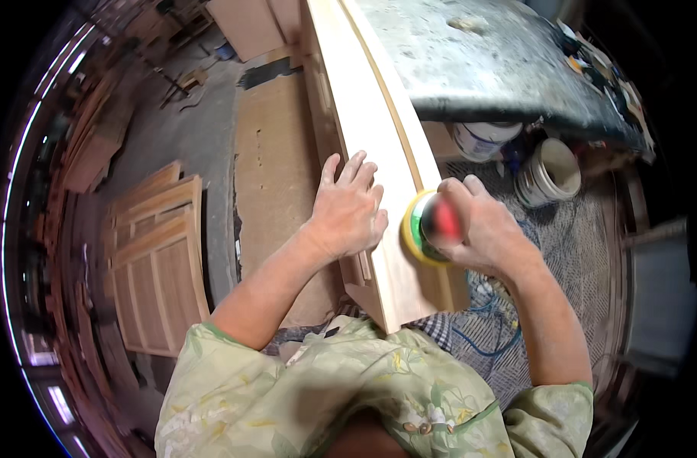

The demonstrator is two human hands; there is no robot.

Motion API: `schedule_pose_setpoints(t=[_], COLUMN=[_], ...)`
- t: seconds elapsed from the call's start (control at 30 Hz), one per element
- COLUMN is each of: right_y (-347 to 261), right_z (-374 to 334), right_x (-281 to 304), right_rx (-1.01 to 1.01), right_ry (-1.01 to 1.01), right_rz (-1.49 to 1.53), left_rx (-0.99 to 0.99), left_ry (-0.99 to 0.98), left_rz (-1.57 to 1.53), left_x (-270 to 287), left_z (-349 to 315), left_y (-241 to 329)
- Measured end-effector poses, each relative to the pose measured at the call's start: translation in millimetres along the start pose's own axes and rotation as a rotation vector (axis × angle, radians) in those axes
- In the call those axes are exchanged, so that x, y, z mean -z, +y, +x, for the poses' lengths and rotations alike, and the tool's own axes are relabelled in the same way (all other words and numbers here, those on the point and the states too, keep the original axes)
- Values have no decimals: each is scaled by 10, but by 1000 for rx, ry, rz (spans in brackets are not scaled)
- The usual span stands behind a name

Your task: The person uses a power sander to smooth the surfaces and edges of a wooden frame, periodically wiping the wood with a cloth.

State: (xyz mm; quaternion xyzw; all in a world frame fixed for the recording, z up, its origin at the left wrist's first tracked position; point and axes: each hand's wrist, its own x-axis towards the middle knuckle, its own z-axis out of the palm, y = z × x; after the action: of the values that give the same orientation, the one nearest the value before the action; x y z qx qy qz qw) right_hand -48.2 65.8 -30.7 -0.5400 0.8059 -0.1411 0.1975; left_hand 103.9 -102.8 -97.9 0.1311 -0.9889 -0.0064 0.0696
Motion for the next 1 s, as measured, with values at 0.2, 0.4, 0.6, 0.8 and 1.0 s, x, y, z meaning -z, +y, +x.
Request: schedule_pose_setpoints(t=[0.2, 0.4, 0.6, 0.8, 1.0], right_y=[408, 710, 902, 1647, 2958], right_z=[190, 375, 619, 1043, 1951], right_x=[142, 294, 240, 340, 441], right_rx=[312, 527, 634, 370, -35], right_ry=[-135, -149, -85, -28, 61], right_rz=[-21, 76, 193, 88, 65], left_rx=[426, 739, 744, 716, 885], left_ry=[138, 104, 63, 34, -136], left_rz=[-150, -80, 84, 2, 43], left_x=[-78, -15, -78, -164, -110], left_z=[-389, -513, 74, 100, 228], left_y=[442, 865, 851, 822, 875])
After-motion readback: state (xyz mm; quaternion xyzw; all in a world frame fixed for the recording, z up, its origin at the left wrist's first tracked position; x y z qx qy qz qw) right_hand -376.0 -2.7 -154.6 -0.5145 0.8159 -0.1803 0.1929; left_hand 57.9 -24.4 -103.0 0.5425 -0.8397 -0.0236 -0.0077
